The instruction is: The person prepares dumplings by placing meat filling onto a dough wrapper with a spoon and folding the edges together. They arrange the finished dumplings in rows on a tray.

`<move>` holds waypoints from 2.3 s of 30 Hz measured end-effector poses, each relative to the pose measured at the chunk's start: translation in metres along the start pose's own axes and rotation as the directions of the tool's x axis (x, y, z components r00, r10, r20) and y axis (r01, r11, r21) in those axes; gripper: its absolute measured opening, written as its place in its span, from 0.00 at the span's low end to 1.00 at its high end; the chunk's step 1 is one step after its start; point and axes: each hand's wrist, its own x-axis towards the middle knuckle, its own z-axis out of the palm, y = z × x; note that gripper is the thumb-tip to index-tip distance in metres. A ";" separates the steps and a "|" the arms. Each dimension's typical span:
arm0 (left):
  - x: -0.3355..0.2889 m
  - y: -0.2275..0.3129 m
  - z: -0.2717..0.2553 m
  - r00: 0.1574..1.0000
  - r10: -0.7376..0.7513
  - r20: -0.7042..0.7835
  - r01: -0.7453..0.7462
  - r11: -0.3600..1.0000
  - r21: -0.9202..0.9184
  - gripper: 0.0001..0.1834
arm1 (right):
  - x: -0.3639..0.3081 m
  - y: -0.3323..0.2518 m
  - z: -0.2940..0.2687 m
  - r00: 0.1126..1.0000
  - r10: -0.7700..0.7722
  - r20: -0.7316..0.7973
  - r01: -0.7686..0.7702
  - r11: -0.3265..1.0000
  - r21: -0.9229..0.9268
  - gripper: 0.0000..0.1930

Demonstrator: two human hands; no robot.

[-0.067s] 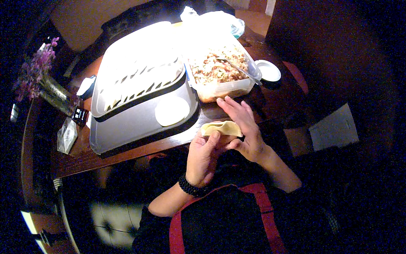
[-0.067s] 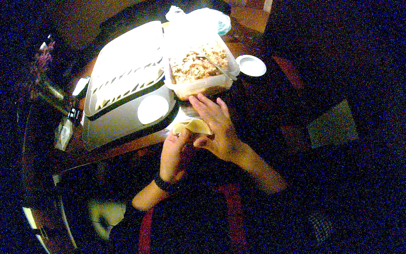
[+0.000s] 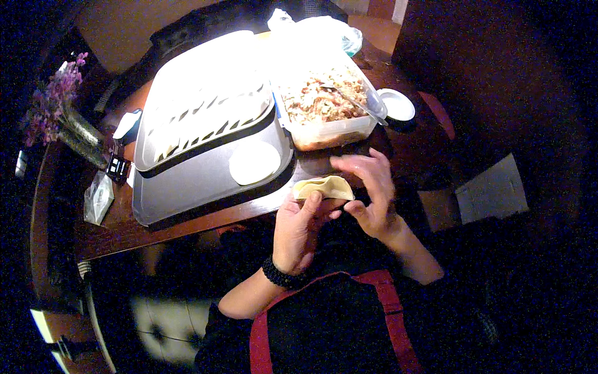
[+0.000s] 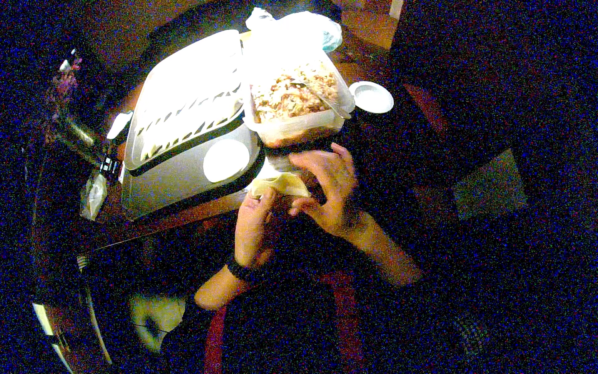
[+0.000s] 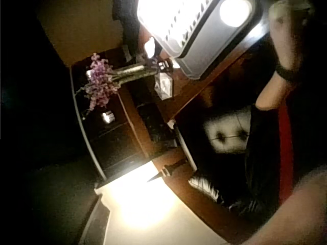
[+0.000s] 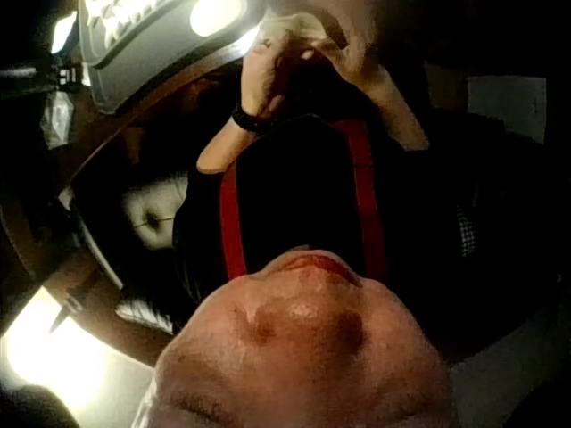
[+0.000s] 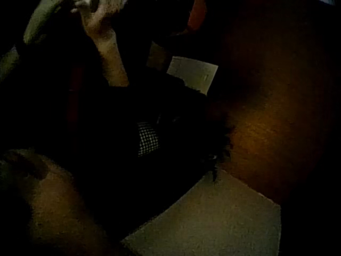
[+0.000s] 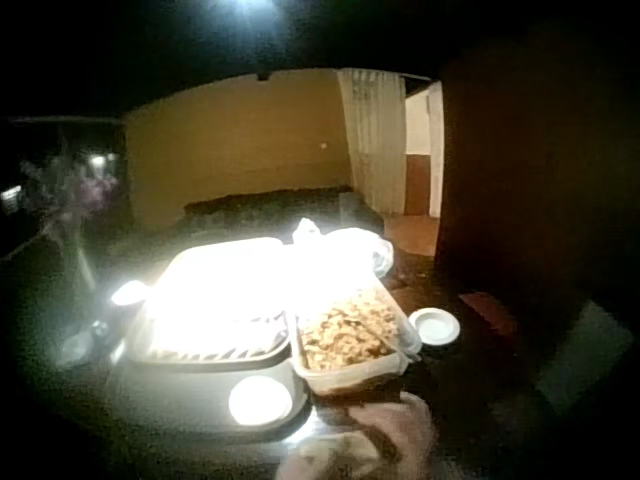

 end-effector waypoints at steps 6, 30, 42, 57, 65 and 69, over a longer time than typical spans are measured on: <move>-0.002 0.007 0.001 1.000 0.001 -0.013 0.001 0.986 0.168 0.17 | 0.008 0.001 -0.010 0.988 -0.133 0.082 0.140 0.986 -0.089 0.07; 0.006 -0.003 -0.002 0.994 0.106 -0.014 -0.106 0.994 -0.037 0.22 | 0.000 -0.011 0.003 0.981 -0.128 0.146 0.149 0.978 -0.143 0.10; 0.005 -0.007 -0.004 0.994 0.092 0.065 -0.091 0.996 -0.027 0.18 | 0.002 -0.013 0.002 0.982 -0.094 0.161 0.118 0.982 -0.148 0.13; -0.003 0.000 -0.011 0.962 -0.058 0.266 -0.016 0.964 0.266 0.18 | 0.018 -0.007 -0.011 0.905 0.087 0.417 -0.262 0.886 0.383 0.25; -0.001 -0.002 -0.012 0.980 -0.088 0.181 0.059 0.986 0.157 0.15 | 0.017 -0.025 -0.011 0.952 0.139 0.274 -0.188 0.969 0.161 0.17; -0.003 -0.001 -0.008 0.990 -0.035 0.136 0.023 0.995 0.093 0.16 | 0.018 -0.029 -0.009 0.965 0.125 0.232 -0.139 0.989 0.045 0.15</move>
